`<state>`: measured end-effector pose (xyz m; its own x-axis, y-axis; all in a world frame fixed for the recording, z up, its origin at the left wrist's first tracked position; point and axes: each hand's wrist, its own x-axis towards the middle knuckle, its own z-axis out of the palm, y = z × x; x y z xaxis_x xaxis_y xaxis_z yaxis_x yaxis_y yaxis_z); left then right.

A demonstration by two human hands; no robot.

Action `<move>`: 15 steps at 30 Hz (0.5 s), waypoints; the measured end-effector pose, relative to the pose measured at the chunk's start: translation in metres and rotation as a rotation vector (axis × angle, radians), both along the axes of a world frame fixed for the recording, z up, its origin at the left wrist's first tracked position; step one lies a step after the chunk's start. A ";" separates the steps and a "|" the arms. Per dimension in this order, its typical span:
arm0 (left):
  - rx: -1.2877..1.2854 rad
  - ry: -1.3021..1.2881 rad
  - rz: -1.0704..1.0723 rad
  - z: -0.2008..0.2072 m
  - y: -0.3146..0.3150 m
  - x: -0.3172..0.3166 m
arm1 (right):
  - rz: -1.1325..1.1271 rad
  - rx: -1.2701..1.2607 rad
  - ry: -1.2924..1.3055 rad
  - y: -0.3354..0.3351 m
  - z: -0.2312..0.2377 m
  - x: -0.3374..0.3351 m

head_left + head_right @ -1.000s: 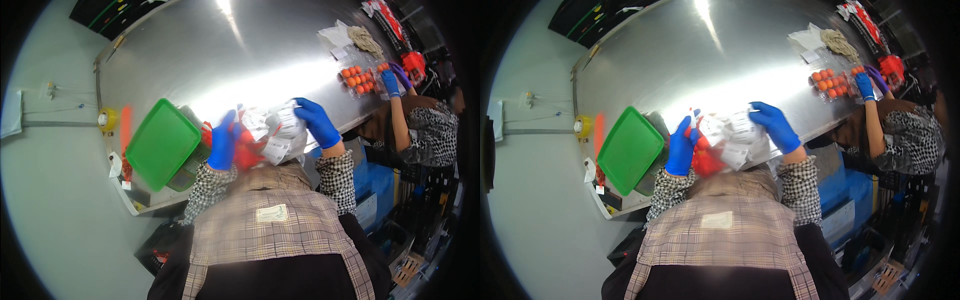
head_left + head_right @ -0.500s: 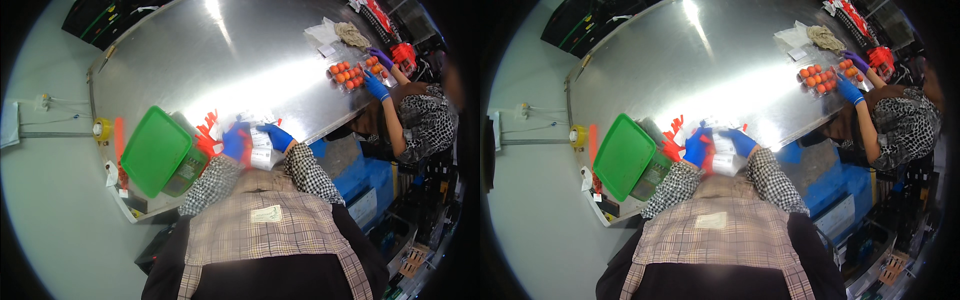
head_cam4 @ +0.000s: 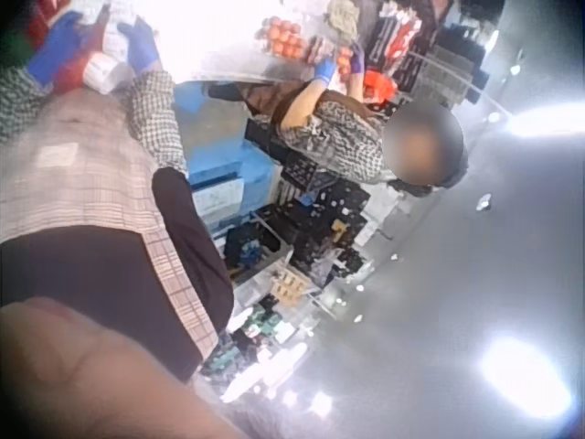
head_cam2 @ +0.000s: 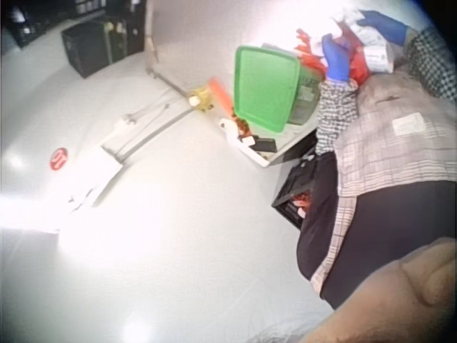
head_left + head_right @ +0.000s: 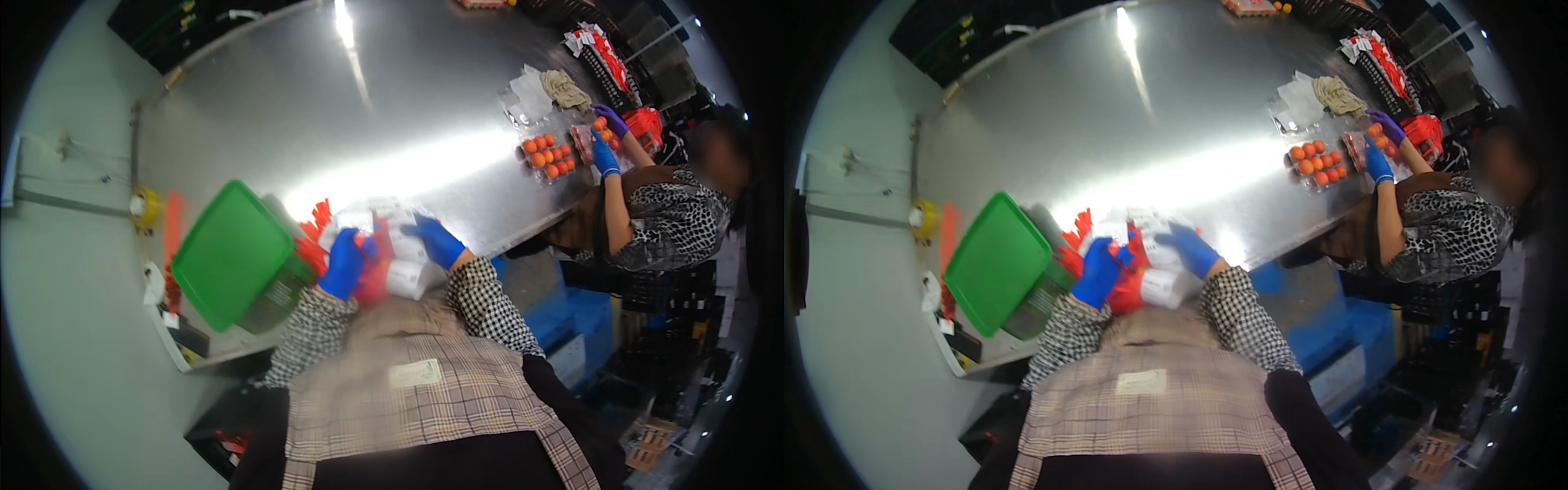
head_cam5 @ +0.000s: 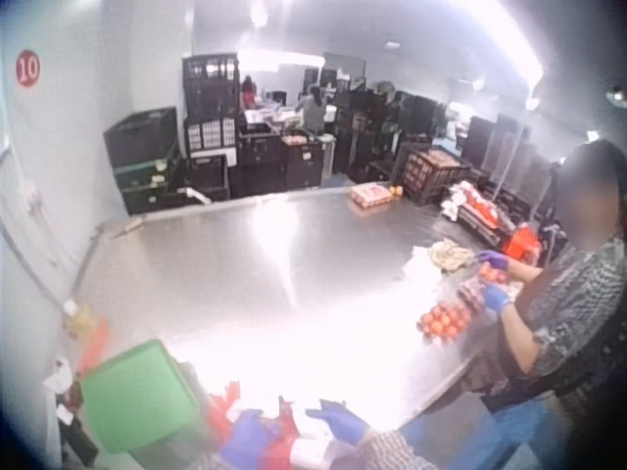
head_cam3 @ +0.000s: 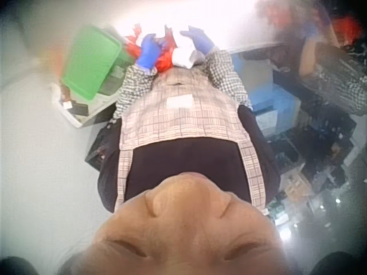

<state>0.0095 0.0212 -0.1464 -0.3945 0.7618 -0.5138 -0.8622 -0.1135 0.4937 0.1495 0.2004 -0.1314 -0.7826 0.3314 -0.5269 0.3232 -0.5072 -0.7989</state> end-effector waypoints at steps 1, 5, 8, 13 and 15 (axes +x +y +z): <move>-0.070 0.194 -0.024 -0.007 -0.002 0.008 | 0.083 0.096 0.070 0.000 0.021 0.004; 0.080 0.270 -0.048 -0.002 -0.003 0.004 | 0.126 0.210 0.011 -0.004 0.057 -0.001; 0.035 0.222 0.117 0.018 0.011 0.017 | 0.139 0.356 0.084 -0.009 0.066 -0.009; 0.171 0.322 0.016 0.014 0.008 0.010 | 0.113 0.511 0.027 0.002 0.050 -0.013; 0.190 0.226 -0.008 0.005 0.003 0.004 | 0.075 0.571 0.046 0.008 0.050 -0.014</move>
